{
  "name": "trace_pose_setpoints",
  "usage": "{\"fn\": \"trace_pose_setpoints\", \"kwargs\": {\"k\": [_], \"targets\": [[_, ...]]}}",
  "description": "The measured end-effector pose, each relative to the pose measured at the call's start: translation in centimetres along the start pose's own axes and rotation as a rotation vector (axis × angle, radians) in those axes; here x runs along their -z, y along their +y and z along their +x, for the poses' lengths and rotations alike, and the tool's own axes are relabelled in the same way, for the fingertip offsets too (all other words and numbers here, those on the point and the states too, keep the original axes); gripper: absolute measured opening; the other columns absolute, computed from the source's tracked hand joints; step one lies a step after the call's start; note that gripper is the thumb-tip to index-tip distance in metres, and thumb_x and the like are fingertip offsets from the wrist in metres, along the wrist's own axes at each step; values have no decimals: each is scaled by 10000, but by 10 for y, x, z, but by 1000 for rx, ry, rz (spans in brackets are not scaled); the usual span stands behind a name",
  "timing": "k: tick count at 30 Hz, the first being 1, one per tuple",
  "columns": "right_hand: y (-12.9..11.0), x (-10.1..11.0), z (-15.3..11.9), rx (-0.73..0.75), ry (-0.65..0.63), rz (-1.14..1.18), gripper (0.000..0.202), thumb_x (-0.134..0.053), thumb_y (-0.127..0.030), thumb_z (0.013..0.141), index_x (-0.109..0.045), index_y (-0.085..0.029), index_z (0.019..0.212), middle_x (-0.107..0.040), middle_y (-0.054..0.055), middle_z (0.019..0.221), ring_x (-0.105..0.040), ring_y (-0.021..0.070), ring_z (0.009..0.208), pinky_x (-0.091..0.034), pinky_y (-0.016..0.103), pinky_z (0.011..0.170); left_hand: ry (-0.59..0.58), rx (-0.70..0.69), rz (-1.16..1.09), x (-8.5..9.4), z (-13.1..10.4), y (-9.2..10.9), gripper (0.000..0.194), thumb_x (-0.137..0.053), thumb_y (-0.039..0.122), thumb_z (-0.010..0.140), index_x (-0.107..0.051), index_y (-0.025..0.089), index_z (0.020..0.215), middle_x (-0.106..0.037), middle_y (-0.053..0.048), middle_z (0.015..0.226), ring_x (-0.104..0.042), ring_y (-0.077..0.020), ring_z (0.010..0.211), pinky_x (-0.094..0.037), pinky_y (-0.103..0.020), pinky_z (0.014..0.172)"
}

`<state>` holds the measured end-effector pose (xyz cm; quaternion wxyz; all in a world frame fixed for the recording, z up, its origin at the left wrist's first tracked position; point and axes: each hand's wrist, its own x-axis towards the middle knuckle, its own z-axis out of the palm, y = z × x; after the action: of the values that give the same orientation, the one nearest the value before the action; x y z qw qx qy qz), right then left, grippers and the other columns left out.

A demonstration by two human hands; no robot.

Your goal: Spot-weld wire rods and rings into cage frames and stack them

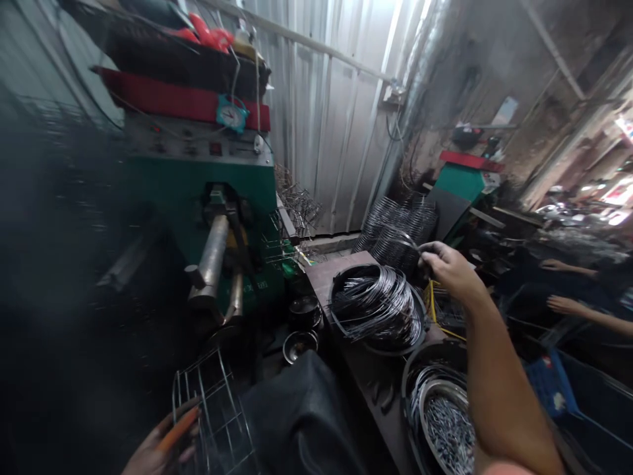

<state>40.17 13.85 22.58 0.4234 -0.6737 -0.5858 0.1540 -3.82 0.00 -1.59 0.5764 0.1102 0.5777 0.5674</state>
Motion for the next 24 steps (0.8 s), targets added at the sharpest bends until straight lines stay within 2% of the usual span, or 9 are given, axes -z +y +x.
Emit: {"fn": "trace_pose_setpoints", "kwargs": {"k": [2,4,7,10,13,14,17,19,24], "targets": [[-15,4,-13,124,-32,-149,122,-506,-262,761,-608,-206,797,-616,40,685,-549,171,609,-451,286,591,25,-24,-34,-2,-3,8,499,-742,186,365,-654,178,857,-632,-23,811,-555,-136,620,-440,-224,477],[-23,4,-17,206,63,-289,165,-485,-306,784,-625,-219,799,-651,58,754,-584,222,706,-460,344,679,31,-50,-75,-3,-4,12,466,-699,152,404,-646,170,866,-614,-19,815,-540,-110,592,-417,-206,455],[-23,-12,-19,165,45,-423,202,-496,-338,796,-654,-212,784,-683,72,827,-606,264,817,-451,372,769,5,-91,-114,-5,-6,9,457,-666,118,432,-639,160,886,-589,-6,800,-502,-70,550,-371,-176,427],[-4,-55,-49,47,-308,-396,265,-517,-389,786,-688,-187,782,-703,67,847,-622,253,851,-462,334,787,-33,-140,-108,-6,-12,1,452,-684,140,449,-636,157,898,-586,-3,833,-498,-57,559,-348,-161,426],[30,-120,-120,83,-787,-256,363,-508,-482,777,-701,-201,900,-706,47,923,-632,239,870,-474,312,789,-76,-166,-57,-3,-21,-2,426,-708,199,492,-633,152,909,-565,15,750,-488,-54,548,-341,-156,437],[42,-142,-149,75,-876,-227,388,-527,-495,761,-691,-207,962,-697,52,979,-629,246,906,-470,316,811,-83,-169,-45,-2,-23,-1,418,-711,218,506,-630,151,911,-555,22,717,-484,-54,543,-337,-155,439],[73,-200,-223,-8,-967,-224,480,-535,-462,767,-611,-167,1138,-633,105,1133,-574,267,1056,-431,343,894,-74,-158,-35,2,-25,1,424,-720,248,520,-619,156,921,-530,39,658,-472,-51,528,-327,-149,440],[86,-227,-254,-61,-1005,-227,478,-511,-432,796,-578,-148,1175,-609,122,1170,-553,257,1093,-413,339,914,-63,-137,-29,5,-26,1,435,-724,259,521,-615,159,930,-518,45,642,-465,-49,521,-325,-147,438],[92,-253,-276,32,-1135,-294,316,-507,-336,816,-631,-173,1056,-674,110,1026,-615,245,971,-443,313,823,-67,-141,-40,8,-28,-3,435,-719,282,554,-613,165,959,-507,40,651,-474,-50,546,-314,-139,436]]}}
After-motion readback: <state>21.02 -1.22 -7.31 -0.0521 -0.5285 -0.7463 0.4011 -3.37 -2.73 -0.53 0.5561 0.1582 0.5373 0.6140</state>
